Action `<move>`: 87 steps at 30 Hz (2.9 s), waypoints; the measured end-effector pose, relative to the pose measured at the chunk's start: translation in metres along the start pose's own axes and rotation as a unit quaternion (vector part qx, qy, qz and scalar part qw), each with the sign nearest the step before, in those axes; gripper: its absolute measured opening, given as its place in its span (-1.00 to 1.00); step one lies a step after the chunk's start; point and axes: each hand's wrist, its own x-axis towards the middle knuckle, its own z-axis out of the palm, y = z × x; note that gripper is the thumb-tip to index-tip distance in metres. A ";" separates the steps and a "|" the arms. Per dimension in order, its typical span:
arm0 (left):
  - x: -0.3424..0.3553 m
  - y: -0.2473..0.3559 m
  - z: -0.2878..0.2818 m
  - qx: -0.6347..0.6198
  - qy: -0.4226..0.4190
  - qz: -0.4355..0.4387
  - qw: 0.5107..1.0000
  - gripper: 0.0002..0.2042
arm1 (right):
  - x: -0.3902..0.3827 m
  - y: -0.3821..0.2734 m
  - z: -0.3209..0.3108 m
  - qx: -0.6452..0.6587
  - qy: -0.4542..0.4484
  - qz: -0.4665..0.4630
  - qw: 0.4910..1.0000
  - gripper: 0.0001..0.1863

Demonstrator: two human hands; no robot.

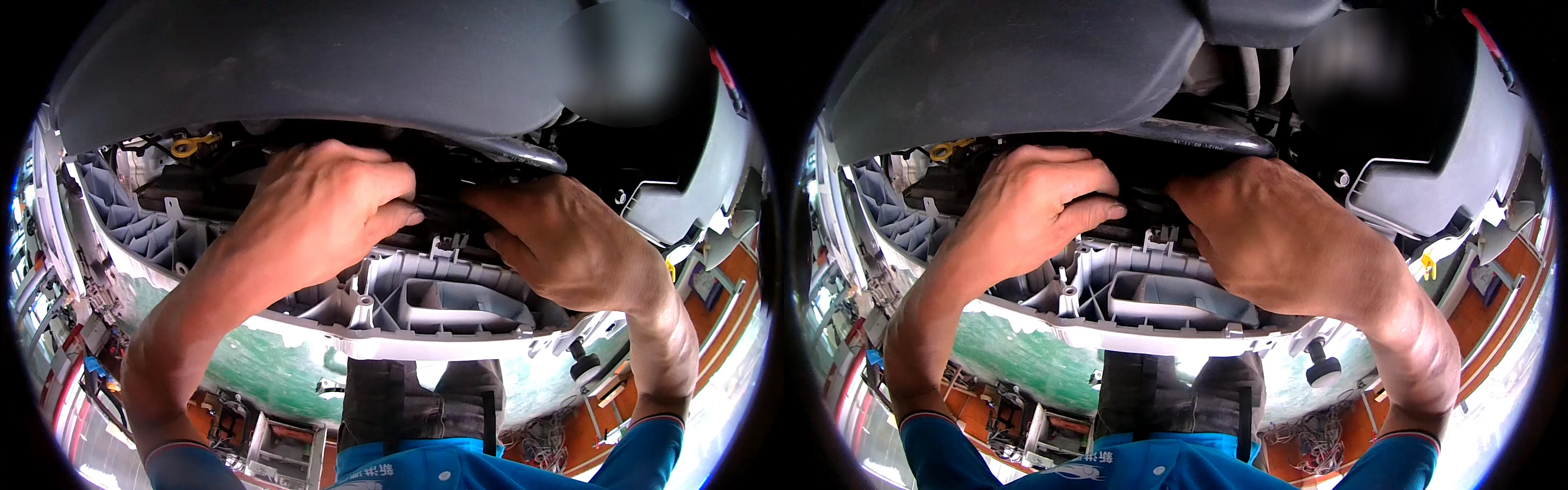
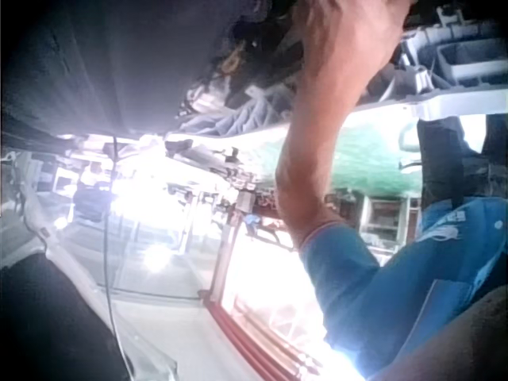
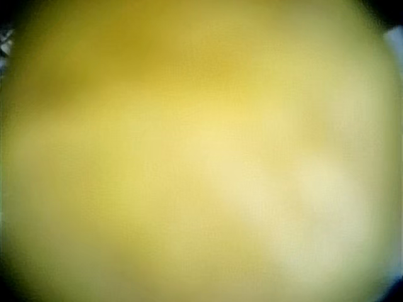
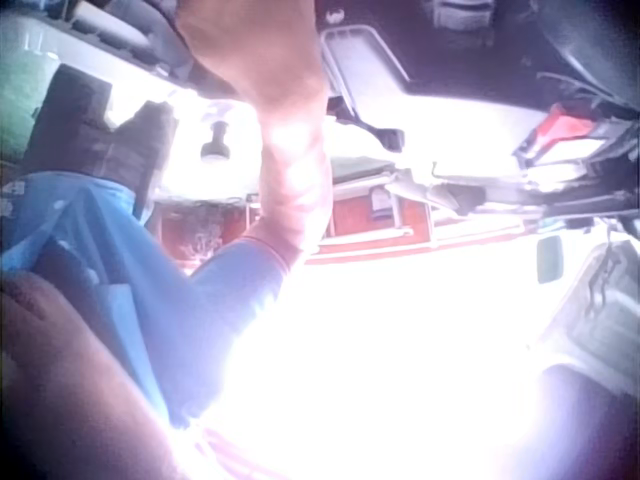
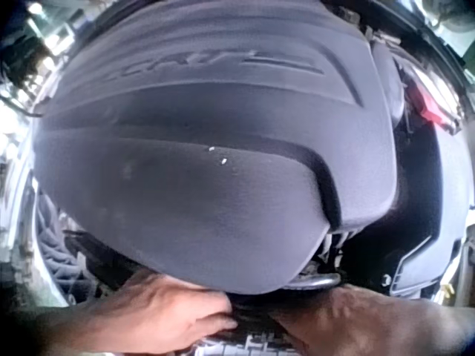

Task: The person works under the hood of a white car, manipulating hoses and connectors near the engine cover. He removes a plastic cover, adjusts wiring, and later handles a mechanical assembly with springs and linkages, installing it into the engine bay.

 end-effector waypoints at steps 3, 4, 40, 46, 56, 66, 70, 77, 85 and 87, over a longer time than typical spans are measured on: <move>0.000 -0.002 -0.001 0.006 0.025 0.048 0.998 -0.82 | -0.001 0.002 -0.001 0.017 -0.002 0.023 1.000 -0.70; 0.001 -0.003 -0.002 0.000 0.033 0.068 0.997 -0.82 | -0.002 0.002 -0.002 0.026 -0.008 0.041 0.999 -0.72; 0.003 0.000 -0.015 -0.005 0.072 0.184 0.980 -0.82 | 0.004 0.019 0.019 -0.194 0.076 -0.129 0.970 -0.76; 0.001 -0.001 -0.013 -0.001 0.080 0.172 0.982 -0.84 | 0.010 0.018 0.011 -0.171 0.036 -0.143 0.974 -0.83; -0.002 -0.002 -0.014 -0.004 0.041 0.146 0.988 -0.86 | 0.008 0.021 0.004 -0.110 0.028 -0.150 0.982 -0.89; -0.003 -0.002 -0.015 0.005 0.049 0.152 0.987 -0.84 | 0.005 0.015 0.004 -0.077 -0.013 -0.104 0.991 -0.85; -0.004 -0.002 -0.015 -0.015 0.039 0.146 0.988 -0.84 | 0.008 0.011 0.003 -0.054 -0.004 -0.082 0.995 -0.88; -0.008 -0.002 -0.015 -0.010 0.026 0.154 0.988 -0.84 | 0.008 0.015 0.003 0.017 -0.016 -0.075 0.997 -0.90; -0.013 0.001 -0.014 0.017 0.034 0.156 0.987 -0.79 | 0.003 0.020 0.012 -0.053 0.042 -0.124 0.990 -0.96; -0.015 0.000 -0.012 0.005 0.047 0.152 0.987 -0.80 | 0.003 0.020 0.010 -0.074 0.032 -0.123 0.989 -0.95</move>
